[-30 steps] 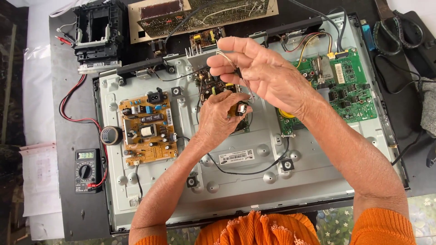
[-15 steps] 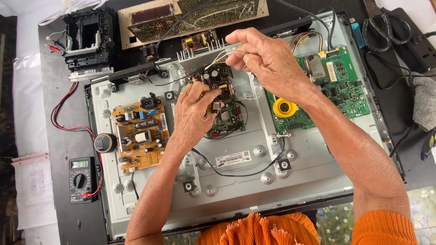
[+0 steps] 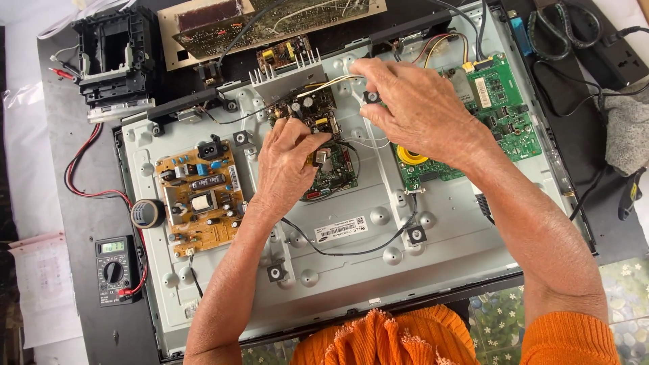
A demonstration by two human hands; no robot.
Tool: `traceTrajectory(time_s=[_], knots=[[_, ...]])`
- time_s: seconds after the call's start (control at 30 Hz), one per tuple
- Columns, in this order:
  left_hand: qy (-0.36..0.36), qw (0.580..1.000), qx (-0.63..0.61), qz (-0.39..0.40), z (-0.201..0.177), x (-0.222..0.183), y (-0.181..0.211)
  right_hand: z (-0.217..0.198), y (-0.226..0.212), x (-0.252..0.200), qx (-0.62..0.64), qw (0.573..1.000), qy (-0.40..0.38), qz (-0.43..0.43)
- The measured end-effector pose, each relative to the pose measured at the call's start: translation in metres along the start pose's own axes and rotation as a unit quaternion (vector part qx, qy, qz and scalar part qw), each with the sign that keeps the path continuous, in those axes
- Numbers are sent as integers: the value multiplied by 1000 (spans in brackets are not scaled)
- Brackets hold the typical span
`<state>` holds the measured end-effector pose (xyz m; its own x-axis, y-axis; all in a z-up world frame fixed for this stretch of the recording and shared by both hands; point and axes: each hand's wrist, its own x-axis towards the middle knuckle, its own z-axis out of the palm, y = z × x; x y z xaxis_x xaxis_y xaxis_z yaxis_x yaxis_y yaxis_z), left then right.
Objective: Testing and diagnosing internal components of an open television using a multimeter and a voltage tester pen
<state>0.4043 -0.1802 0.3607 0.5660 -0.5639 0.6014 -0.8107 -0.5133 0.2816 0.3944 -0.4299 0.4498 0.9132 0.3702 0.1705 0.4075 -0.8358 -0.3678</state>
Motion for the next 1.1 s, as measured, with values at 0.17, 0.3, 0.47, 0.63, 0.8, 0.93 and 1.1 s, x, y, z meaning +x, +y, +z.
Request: traceTrajectory(time_s=[0.17, 0.3, 0.47, 0.63, 0.8, 0.93, 1.1], knots=[[18, 1000, -7, -13, 5, -3, -1, 4, -9, -5, -99, 987, 115, -59], [3, 994, -74, -81, 3, -7, -4, 11, -19, -8, -42, 993, 38, -102], [15, 989, -116, -93, 3, -6, -7, 17, -36, -15, 22, 983, -110, -148], [29, 975, -165, -146, 9, -10, -12, 25, -29, -14, -11, 985, -118, -125], [64, 947, -249, -192, -21, 8, 0, 24, -15, 7, 217, 972, -54, -71], [34, 932, -293, -209, -52, 18, 11, 25, -16, 19, 351, 936, 3, 0], [49, 919, -307, -244, -49, 14, 15, 34, -19, 25, 362, 932, 18, 4]])
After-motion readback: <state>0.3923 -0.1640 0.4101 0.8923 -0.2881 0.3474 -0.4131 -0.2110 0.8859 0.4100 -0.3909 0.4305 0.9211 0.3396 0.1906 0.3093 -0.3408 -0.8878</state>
